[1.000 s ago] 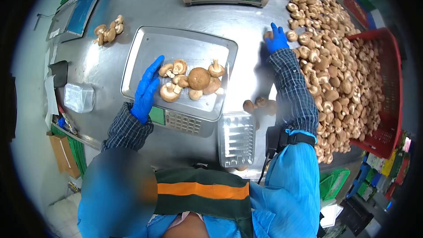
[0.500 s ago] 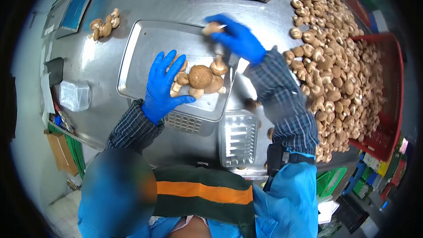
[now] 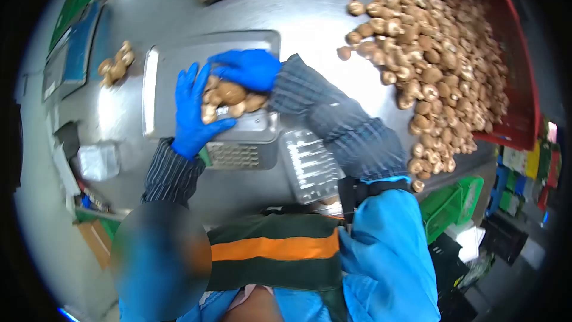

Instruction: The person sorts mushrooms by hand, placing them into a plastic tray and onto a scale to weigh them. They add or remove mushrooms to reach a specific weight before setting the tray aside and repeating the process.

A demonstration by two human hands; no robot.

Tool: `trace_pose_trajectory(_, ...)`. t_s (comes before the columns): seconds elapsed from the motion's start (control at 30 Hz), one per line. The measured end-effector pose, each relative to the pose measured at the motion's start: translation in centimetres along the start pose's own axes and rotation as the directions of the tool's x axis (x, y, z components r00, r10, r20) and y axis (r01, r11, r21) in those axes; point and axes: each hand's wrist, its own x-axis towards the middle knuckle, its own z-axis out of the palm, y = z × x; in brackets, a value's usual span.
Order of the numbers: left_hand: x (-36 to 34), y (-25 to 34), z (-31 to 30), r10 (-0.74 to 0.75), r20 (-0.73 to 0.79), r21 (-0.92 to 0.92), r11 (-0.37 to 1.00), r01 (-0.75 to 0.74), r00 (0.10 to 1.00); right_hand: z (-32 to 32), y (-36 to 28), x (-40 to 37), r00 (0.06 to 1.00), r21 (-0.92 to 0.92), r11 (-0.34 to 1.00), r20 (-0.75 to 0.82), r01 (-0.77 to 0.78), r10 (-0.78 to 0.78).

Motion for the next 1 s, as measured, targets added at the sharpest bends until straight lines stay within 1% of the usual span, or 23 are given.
trace_pose_trajectory(0.03,0.0,0.1,-0.7,0.037,0.001,-0.033,0.999,-0.037,0.999,0.1,0.8,-0.2,0.997,0.119,0.992,-0.074,0.040,-0.032)
trace_pose_trajectory(0.07,-0.3,-0.1,-1.4,0.010,0.002,-0.012,1.000,-0.010,1.000,-0.6,1.2,-0.3,0.992,0.172,0.981,-0.101,0.087,-0.070)
trace_pose_trajectory(0.1,-0.6,-0.3,-1.8,0.012,-0.051,-0.021,1.000,-0.013,0.999,-1.7,1.4,-0.5,0.986,0.214,0.968,-0.131,0.129,-0.103)
trace_pose_trajectory(0.13,-1.0,-0.5,-2.2,0.017,-0.106,-0.035,0.999,-0.020,0.994,-2.5,1.7,-1.1,0.981,0.295,0.949,-0.185,0.110,-0.056)
trace_pose_trajectory(0.17,-1.6,-0.7,-2.7,-0.002,-0.114,-0.034,0.999,-0.002,0.994,-3.3,1.9,-2.0,0.972,0.373,0.923,-0.233,0.090,-0.001)
trace_pose_trajectory(0.23,-3.0,-1.5,-3.8,-0.120,-0.163,-0.105,0.989,0.104,0.979,-5.3,0.9,-3.5,0.954,0.232,0.970,-0.301,0.077,-0.004)
trace_pose_trajectory(0.27,-3.7,-2.1,-4.3,-0.099,-0.206,-0.107,0.991,0.078,0.973,-5.9,0.2,-4.6,0.943,0.236,0.972,-0.328,0.021,0.059)
trace_pose_trajectory(0.3,-4.4,-2.7,-4.8,-0.113,-0.215,-0.111,0.990,0.090,0.970,-6.3,-0.5,-5.9,0.926,0.240,0.970,-0.356,-0.035,0.122)
trace_pose_trajectory(0.37,-6.1,-3.8,-5.8,-0.094,-0.283,-0.064,0.995,0.079,0.954,-6.6,-1.6,-8.2,0.898,0.333,0.937,-0.373,-0.104,0.232)
trace_pose_trajectory(0.4,-6.9,-3.9,-6.1,-0.113,-0.316,-0.087,0.992,0.090,0.942,-6.7,-1.5,-9.5,0.894,0.353,0.929,-0.371,-0.114,0.250)
trace_pose_trajectory(0.43,-7.8,-4.2,-6.5,-0.126,-0.324,-0.089,0.991,0.102,0.938,-6.4,-2.1,-10.6,0.866,0.379,0.909,-0.381,-0.172,0.323)
trace_pose_trajectory(0.5,-9.6,-4.9,-6.8,-0.151,-0.348,-0.137,0.985,0.109,0.925,-5.9,-2.1,-12.8,0.858,0.349,0.913,-0.382,-0.210,0.343)
trace_pose_trajectory(0.57,-11.1,-5.6,-7.2,-0.158,-0.370,-0.158,0.982,0.105,0.915,-4.5,-3.2,-14.5,0.828,0.342,0.900,-0.393,-0.272,0.399)
trace_pose_trajectory(0.63,-12.6,-5.8,-7.6,-0.207,-0.372,-0.137,0.976,0.167,0.905,-3.0,-3.7,-16.0,0.825,0.361,0.891,-0.388,-0.275,0.411)
trace_pose_trajectory(0.67,-13.2,-5.9,-7.8,-0.250,-0.360,-0.156,0.966,0.206,0.899,-2.2,-4.0,-16.8,0.830,0.355,0.894,-0.383,-0.272,0.405)
trace_pose_trajectory(0.7,-13.6,-6.4,-7.8,-0.240,-0.368,-0.150,0.969,0.198,0.898,-1.6,-4.1,-17.3,0.835,0.348,0.900,-0.385,-0.264,0.393)
trace_pose_trajectory(0.73,-13.8,-6.9,-7.8,-0.246,-0.358,-0.162,0.966,0.200,0.901,-1.0,-3.7,-17.9,0.843,0.383,0.896,-0.385,-0.226,0.377)
trace_pose_trajectory(0.77,-14.3,-7.2,-7.6,-0.262,-0.342,-0.179,0.961,0.211,0.902,-0.2,-3.2,-18.7,0.838,0.422,0.877,-0.373,-0.230,0.399)
trace_pose_trajectory(0.83,-15.3,-6.6,-7.8,-0.265,-0.342,-0.186,0.960,0.211,0.902,1.1,-3.8,-19.5,0.804,0.409,0.852,-0.354,-0.327,0.478)
trace_pose_trajectory(0.87,-15.4,-6.5,-8.0,-0.253,-0.346,-0.186,0.962,0.199,0.903,1.8,-4.1,-19.8,0.785,0.418,0.840,-0.362,-0.345,0.503)
trace_pose_trajectory(0.97,-15.3,-7.0,-7.6,-0.232,-0.367,-0.192,0.966,0.171,0.901,2.7,-4.9,-20.9,0.808,0.427,0.843,-0.336,-0.327,0.483)
trace_pose_trajectory(1.0,-15.3,-6.9,-7.9,-0.222,-0.365,-0.193,0.968,0.159,0.904,2.6,-4.1,-21.5,0.809,0.438,0.839,-0.334,-0.322,0.484)
